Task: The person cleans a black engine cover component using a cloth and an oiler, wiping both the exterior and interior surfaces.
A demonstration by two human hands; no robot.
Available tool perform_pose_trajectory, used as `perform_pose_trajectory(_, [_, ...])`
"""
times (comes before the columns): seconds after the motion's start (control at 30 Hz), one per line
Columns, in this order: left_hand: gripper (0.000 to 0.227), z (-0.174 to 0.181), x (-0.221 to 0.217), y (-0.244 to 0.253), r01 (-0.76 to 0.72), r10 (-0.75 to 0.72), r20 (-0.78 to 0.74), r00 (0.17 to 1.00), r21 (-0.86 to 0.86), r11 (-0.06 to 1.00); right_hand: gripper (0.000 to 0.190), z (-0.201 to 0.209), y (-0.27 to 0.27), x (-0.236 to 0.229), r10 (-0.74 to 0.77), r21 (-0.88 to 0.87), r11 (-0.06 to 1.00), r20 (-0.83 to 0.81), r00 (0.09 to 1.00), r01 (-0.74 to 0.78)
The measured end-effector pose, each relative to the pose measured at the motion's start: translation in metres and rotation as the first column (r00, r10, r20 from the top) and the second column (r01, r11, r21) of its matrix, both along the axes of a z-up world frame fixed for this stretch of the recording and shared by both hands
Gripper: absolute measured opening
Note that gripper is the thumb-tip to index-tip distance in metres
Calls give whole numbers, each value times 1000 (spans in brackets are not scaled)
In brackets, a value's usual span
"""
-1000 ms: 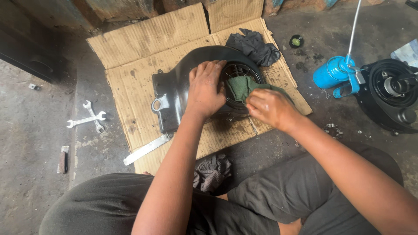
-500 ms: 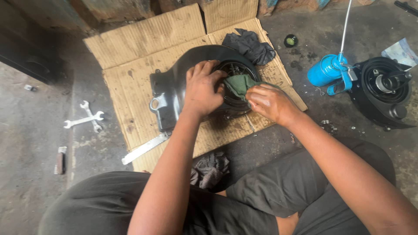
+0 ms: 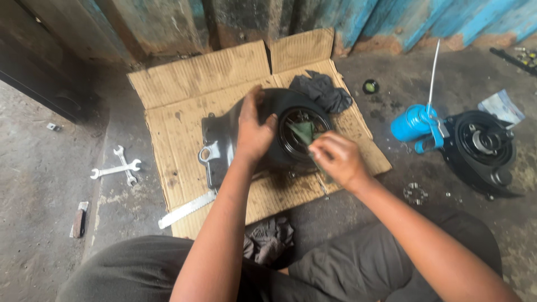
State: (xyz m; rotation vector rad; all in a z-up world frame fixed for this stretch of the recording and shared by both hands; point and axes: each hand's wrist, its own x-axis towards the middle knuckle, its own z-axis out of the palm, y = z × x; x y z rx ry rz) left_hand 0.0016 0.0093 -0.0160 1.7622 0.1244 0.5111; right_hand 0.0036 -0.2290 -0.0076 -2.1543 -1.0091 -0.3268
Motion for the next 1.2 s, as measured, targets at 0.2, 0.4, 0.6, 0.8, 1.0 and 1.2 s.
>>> perform_pose_trajectory(0.2, [73,9,-5,-15,55,-1,-91,996,598,799,5,-13,-10,82,-115,509,777,-465,878,371])
perform_pose_trajectory(0.4, [80,15,-3,-13,51,19,-122,992,540,840,9,-11,25,108,-39,213,972,-283,958,103])
perform_pose_trajectory(0.6, [77,10,-5,-13,35,13,-90,996,518,855,17,-1,54,104,123,-189,972,-97,988,-140])
perform_pose_trajectory(0.8, [79,7,-2,-16,5,55,-86,995,583,812,15,-2,63,113,257,-348,902,-45,965,-256])
perform_pose_trajectory(1.0, [89,4,-1,-18,-9,120,-134,984,634,773,19,8,58,117,282,-298,904,-127,951,-308])
perform_pose_trajectory(1.2, [88,-2,5,-24,27,187,-226,956,702,712,22,-8,34,112,-33,-301,953,-61,998,13])
